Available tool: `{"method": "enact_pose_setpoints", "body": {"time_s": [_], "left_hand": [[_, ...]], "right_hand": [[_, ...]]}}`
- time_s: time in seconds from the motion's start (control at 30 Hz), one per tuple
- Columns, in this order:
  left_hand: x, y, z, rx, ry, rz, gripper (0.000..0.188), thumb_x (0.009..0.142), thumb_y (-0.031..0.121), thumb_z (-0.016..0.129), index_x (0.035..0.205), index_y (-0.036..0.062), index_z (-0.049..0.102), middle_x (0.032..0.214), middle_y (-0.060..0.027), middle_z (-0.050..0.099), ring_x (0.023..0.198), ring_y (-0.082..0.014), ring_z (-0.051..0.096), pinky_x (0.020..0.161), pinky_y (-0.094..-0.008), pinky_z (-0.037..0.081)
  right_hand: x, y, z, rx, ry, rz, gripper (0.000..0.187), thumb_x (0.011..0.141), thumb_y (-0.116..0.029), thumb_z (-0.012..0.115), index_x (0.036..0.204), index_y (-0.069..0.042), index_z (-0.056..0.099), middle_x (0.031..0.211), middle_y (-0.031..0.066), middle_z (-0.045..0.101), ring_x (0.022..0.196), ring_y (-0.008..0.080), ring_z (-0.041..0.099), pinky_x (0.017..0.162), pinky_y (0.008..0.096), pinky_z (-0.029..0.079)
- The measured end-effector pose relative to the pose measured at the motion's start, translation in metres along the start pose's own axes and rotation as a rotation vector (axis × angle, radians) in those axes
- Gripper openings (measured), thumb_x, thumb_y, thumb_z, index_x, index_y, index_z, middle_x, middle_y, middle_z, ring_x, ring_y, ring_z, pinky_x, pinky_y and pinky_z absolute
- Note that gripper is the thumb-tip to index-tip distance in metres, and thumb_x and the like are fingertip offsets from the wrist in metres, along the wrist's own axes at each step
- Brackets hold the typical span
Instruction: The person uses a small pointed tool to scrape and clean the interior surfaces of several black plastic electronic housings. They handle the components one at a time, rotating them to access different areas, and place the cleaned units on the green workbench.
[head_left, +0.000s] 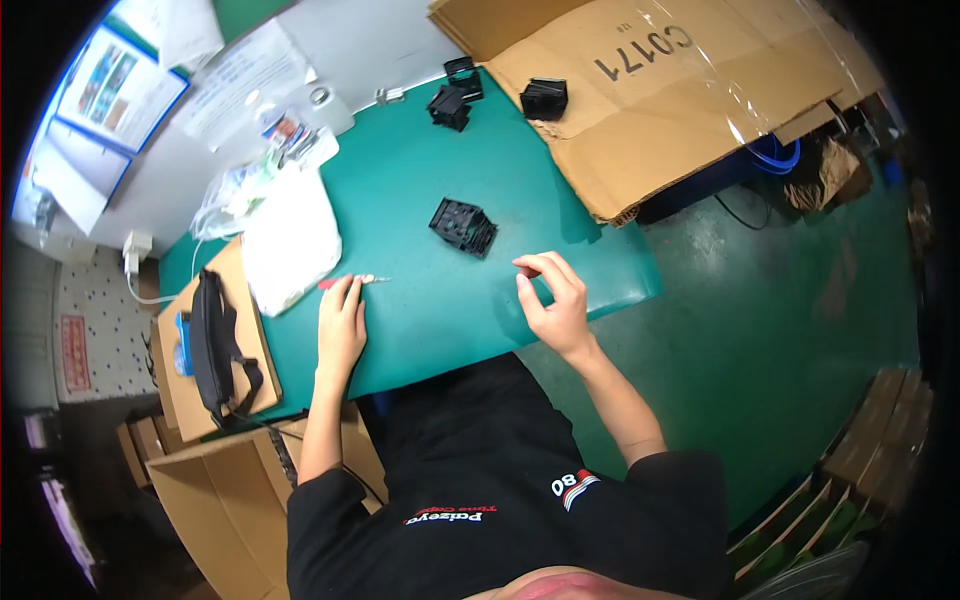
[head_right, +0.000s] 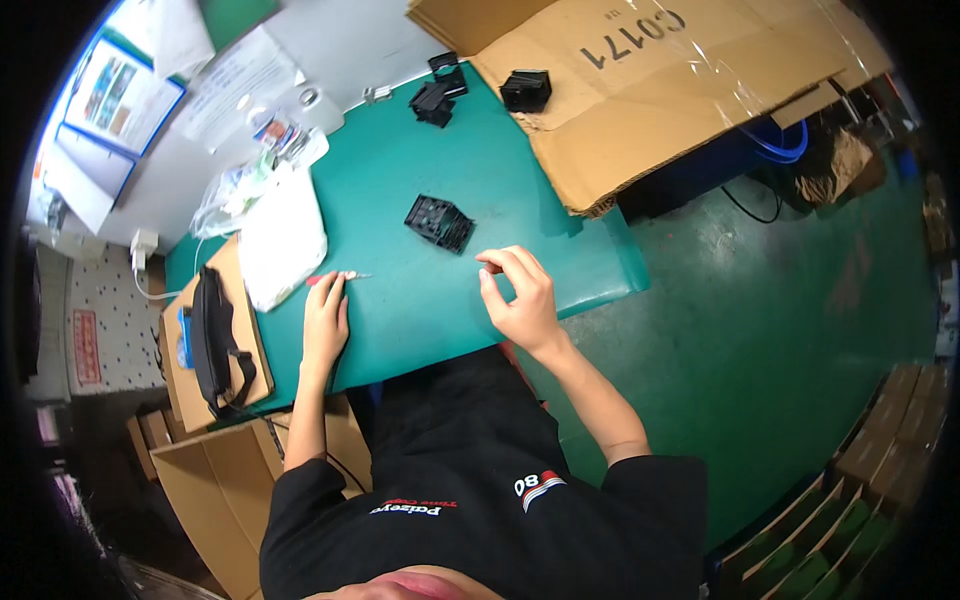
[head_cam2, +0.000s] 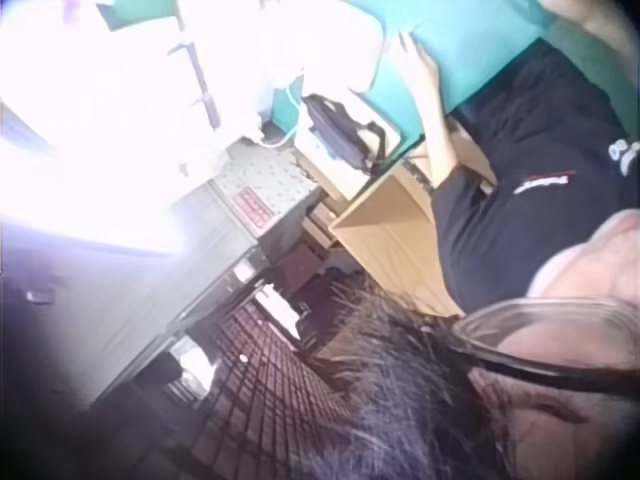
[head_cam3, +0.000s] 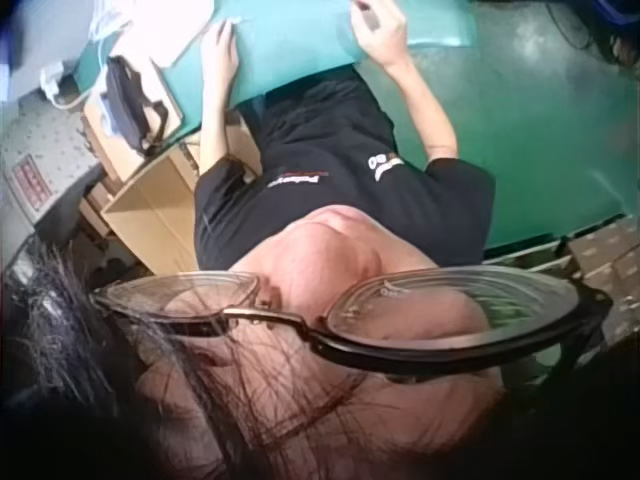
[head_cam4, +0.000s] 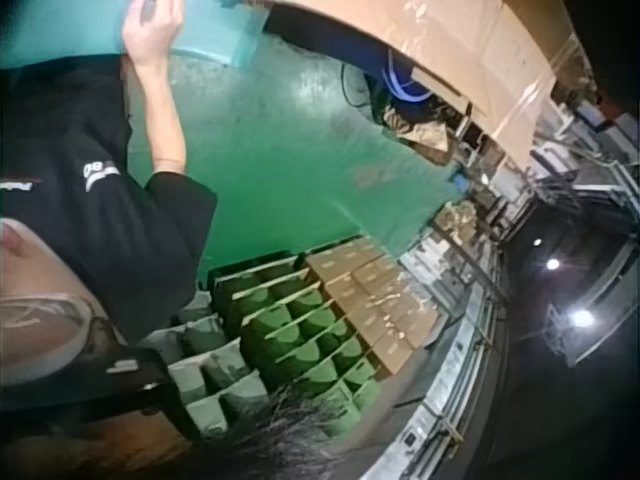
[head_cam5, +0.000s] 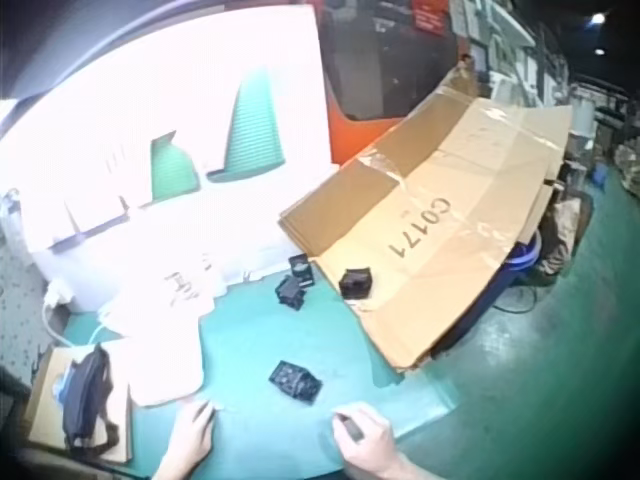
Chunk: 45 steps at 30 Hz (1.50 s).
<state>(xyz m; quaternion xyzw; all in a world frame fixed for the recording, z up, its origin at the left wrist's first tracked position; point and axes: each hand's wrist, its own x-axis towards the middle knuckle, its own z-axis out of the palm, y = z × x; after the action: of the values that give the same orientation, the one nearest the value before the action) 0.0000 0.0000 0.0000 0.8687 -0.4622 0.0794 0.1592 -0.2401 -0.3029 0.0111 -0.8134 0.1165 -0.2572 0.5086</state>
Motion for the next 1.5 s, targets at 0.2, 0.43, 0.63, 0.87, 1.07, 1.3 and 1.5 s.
{"method": "enact_pose_setpoints", "body": {"time_s": [0.2,0.43,0.63,0.87,1.07,1.3,1.5], "left_hand": [[0.019,0.015,-0.001,0.036,-0.072,-0.099,0.024,0.097,0.009,0.067,0.118,0.0005,0.061,0.109,-0.0167,0.062,0.103,-0.0366,0.059,0.092,-0.0483,0.046],[0.024,0.01,0.016,-0.012,0.0,-0.145,0.012,0.099,0.009,0.064,0.1,0.0,0.056,0.087,-0.0194,0.057,0.085,-0.0396,0.056,0.078,-0.0504,0.044],[0.032,0.011,0.028,-0.288,0.205,-0.227,0.005,0.105,0.004,0.052,0.106,-0.0013,0.052,0.087,-0.0221,0.06,0.079,-0.0392,0.062,0.07,-0.0483,0.048],[0.122,0.022,-0.002,-0.52,0.318,-0.128,0.025,0.11,0.006,0.047,0.129,-0.0033,0.062,0.089,-0.0133,0.066,0.075,-0.0223,0.063,0.071,-0.0369,0.051],[0.154,-0.006,0.009,-0.509,0.337,0.006,0.026,0.109,0.013,0.05,0.125,-0.0018,0.066,0.104,-0.018,0.067,0.093,-0.0329,0.066,0.085,-0.0389,0.052],[0.125,-0.018,0.012,-0.501,0.405,-0.065,0.015,0.1,0.007,0.06,0.111,0.001,0.069,0.105,-0.0197,0.074,0.095,-0.0397,0.073,0.082,-0.0453,0.058],[0.123,0.001,0.047,-0.38,0.354,-0.013,0.021,0.101,0.028,0.061,0.104,0.0109,0.073,0.089,-0.0142,0.07,0.084,-0.0353,0.072,0.073,-0.0485,0.059]], "right_hand": [[0.059,0.008,0.013,-0.25,0.153,-0.07,0.072,0.08,-0.021,0.085,0.141,-0.003,0.052,0.136,0.0181,0.054,0.129,0.0397,0.052,0.107,0.0481,0.047],[0.106,0.041,0.053,-0.165,-0.059,-0.058,0.068,0.077,-0.028,0.089,0.131,-0.003,0.057,0.127,0.018,0.062,0.118,0.0378,0.062,0.102,0.0436,0.051],[0.096,0.04,0.074,-0.38,0.13,-0.416,0.076,0.061,-0.029,0.097,0.113,0.002,0.052,0.131,0.0226,0.051,0.126,0.0437,0.051,0.11,0.0509,0.044],[0.098,0.042,0.088,-0.518,0.013,-0.669,0.073,0.061,-0.029,0.095,0.114,-0.001,0.053,0.134,0.0202,0.053,0.126,0.0404,0.053,0.106,0.0504,0.046],[0.127,0.024,0.092,-0.509,-0.199,-0.708,0.068,0.065,-0.044,0.09,0.113,-0.007,0.06,0.136,0.0188,0.054,0.124,0.0419,0.053,0.106,0.0533,0.046],[0.153,-0.004,0.087,-0.195,-0.447,-0.394,0.064,0.075,-0.02,0.091,0.127,-0.005,0.056,0.129,0.0166,0.056,0.118,0.0346,0.059,0.101,0.0424,0.05],[0.141,-0.011,0.089,-0.311,-0.418,-0.289,0.055,0.073,0.0,0.086,0.123,-0.003,0.062,0.105,0.0101,0.059,0.09,0.0245,0.058,0.085,0.0345,0.051]]}}
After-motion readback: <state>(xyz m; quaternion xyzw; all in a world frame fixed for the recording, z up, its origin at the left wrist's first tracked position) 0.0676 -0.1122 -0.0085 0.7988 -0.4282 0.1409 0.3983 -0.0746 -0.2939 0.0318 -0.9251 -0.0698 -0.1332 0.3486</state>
